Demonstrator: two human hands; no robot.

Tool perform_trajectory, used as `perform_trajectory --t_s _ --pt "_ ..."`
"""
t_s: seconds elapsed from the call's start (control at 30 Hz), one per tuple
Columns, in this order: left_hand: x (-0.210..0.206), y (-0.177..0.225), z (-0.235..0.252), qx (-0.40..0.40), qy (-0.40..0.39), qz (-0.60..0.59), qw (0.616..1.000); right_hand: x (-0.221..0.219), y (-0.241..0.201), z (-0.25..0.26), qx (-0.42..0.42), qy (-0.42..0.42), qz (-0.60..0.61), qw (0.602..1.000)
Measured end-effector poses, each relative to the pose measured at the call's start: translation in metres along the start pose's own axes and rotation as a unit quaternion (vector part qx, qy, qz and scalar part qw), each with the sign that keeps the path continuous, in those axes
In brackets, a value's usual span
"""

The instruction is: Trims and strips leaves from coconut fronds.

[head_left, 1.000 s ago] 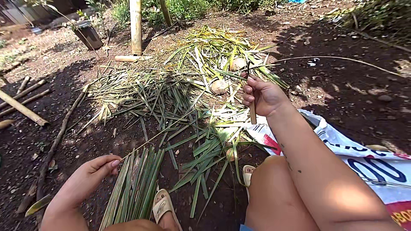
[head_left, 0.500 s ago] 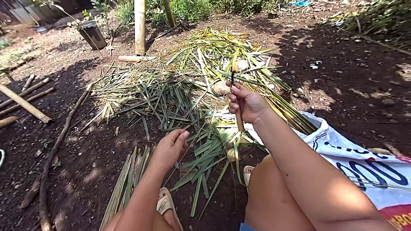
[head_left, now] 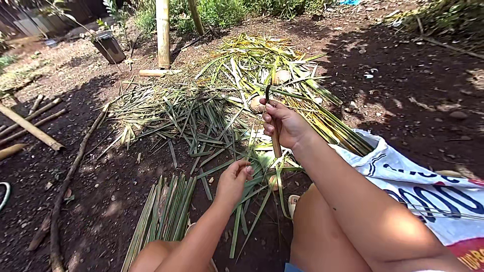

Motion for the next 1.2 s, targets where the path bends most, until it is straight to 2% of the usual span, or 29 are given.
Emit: perform_trajectory --t_s 0.1,0.23,0.37,0.6,0.73,0.97,1.1,1.2 --pt "0.016 0.008 0.001 -0.083 0.079 0.047 0.992 0.002 -0.007 -0.003 0.028 -0.034 0.019 0.999" --pt "0.045 0.013 0.008 -0.184 0.178 0.228 0.94 0.003 -0.013 -0.009 0.035 -0.083 0.029 0.996" --pt "0.06 0.015 0.005 -0.21 0.222 0.341 0.889 0.002 -0.013 -0.011 0.012 -0.083 0.002 0.996" --pt "0.071 0.012 -0.005 -0.217 0.229 0.393 0.864 -0.003 -0.007 -0.012 -0.026 -0.081 -0.029 0.996" --pt "0.081 0.008 -0.011 -0.204 0.189 0.382 0.881 -0.002 -0.008 -0.011 -0.012 -0.058 -0.054 0.997" --pt "0.108 -0.008 -0.025 -0.148 0.072 0.299 0.94 0.013 -0.025 -0.002 0.014 -0.066 -0.042 0.997" --pt "0.12 -0.011 -0.032 -0.16 0.062 0.237 0.956 0.014 -0.03 -0.003 0.016 -0.082 -0.046 0.995" --pt "0.118 -0.01 -0.035 -0.168 0.068 0.205 0.962 0.003 -0.013 -0.011 0.005 -0.11 -0.051 0.993"
Point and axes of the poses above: each hand's wrist, its own z-axis towards the middle knuckle, its own x-axis out of the back of the hand, y = z × x, the point moved 3 cm from there along z, towards the middle knuckle, and after that the axes turned 9 degrees about z, right-handed, at the moved point
